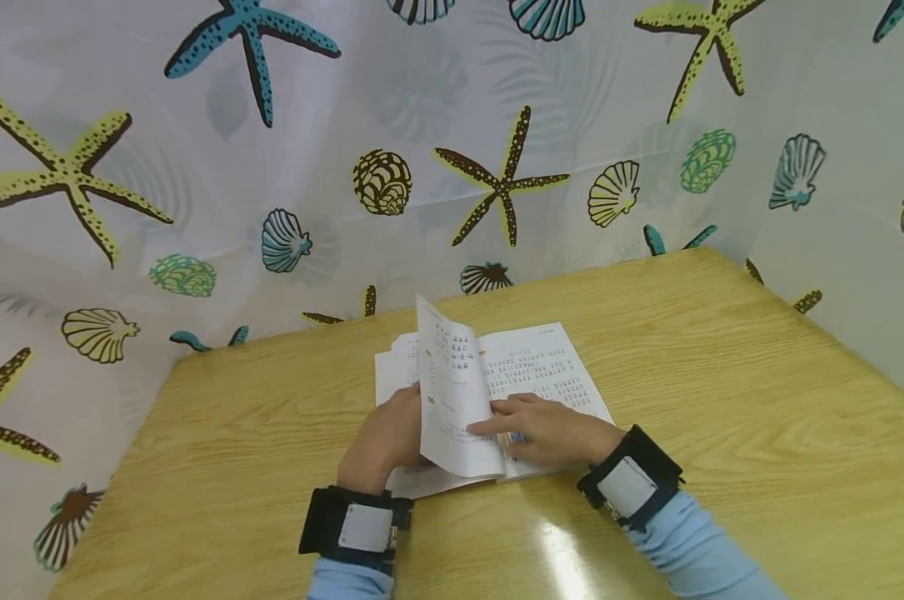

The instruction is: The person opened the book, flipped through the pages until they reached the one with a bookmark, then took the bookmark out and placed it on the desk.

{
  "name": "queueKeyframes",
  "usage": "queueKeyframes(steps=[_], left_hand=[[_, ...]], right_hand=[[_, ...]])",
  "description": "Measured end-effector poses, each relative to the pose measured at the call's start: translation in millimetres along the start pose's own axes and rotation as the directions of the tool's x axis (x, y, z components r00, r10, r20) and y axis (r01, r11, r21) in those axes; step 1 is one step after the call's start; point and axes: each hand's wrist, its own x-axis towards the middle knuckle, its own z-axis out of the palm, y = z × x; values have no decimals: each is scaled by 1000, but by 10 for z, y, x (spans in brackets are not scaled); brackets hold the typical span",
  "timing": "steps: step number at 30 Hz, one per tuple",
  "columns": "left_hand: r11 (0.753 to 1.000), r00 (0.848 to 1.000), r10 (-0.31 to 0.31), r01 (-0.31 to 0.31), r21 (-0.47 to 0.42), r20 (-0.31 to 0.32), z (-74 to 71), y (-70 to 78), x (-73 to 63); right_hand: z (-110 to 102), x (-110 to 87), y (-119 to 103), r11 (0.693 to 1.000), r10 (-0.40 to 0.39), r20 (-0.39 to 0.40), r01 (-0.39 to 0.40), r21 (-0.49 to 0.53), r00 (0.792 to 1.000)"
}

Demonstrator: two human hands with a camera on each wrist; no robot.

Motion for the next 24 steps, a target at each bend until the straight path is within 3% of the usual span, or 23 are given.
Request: queueKeyframes(steps=[2, 4, 6, 7, 10, 12, 13, 14, 16, 18, 24], left_hand=[[999, 990, 6, 2, 54, -139, -12, -11, 21], [996, 964, 30, -8, 85, -266, -31, -16, 42], [997, 944, 57, -38, 66, -326, -43, -15, 63], [997, 944, 63, -47, 55, -325, -43, -15, 71], [998, 976, 43, -34, 43, -212, -23, -12, 87], [999, 998, -16, 18, 35, -57, 2, -2, 89], [998, 998, -53, 52, 26, 33, 19, 1, 86], [996, 988, -94, 92, 19, 120, 36, 5, 80], [986, 955, -161, 166, 3, 249, 71, 12, 70], [976, 928, -202, 217, -11, 314, 94, 19, 57], [972, 927, -218, 235, -19, 305, 93, 40, 36]], right_hand=[[4, 8, -7, 1000, 0, -3, 0, -14, 1000], [9, 18, -14, 1000, 3, -9, -4, -28, 1000], [16, 27, -16, 999, 13, -13, -13, -36, 1000], [20, 30, -16, 999, 17, -13, -18, -36, 1000], [30, 34, -11, 999, 23, -14, -24, -36, 1000], [29, 30, -5, 999, 22, -15, -22, -35, 1000], [28, 27, -3, 999, 18, -15, -19, -37, 1000], [27, 25, 0, 999, 15, -15, -15, -41, 1000], [26, 22, 2, 999, 8, -15, -8, -47, 1000], [27, 22, 1, 999, 5, -17, -6, -54, 1000], [22, 22, -8, 999, 15, -13, -15, -52, 1000]])
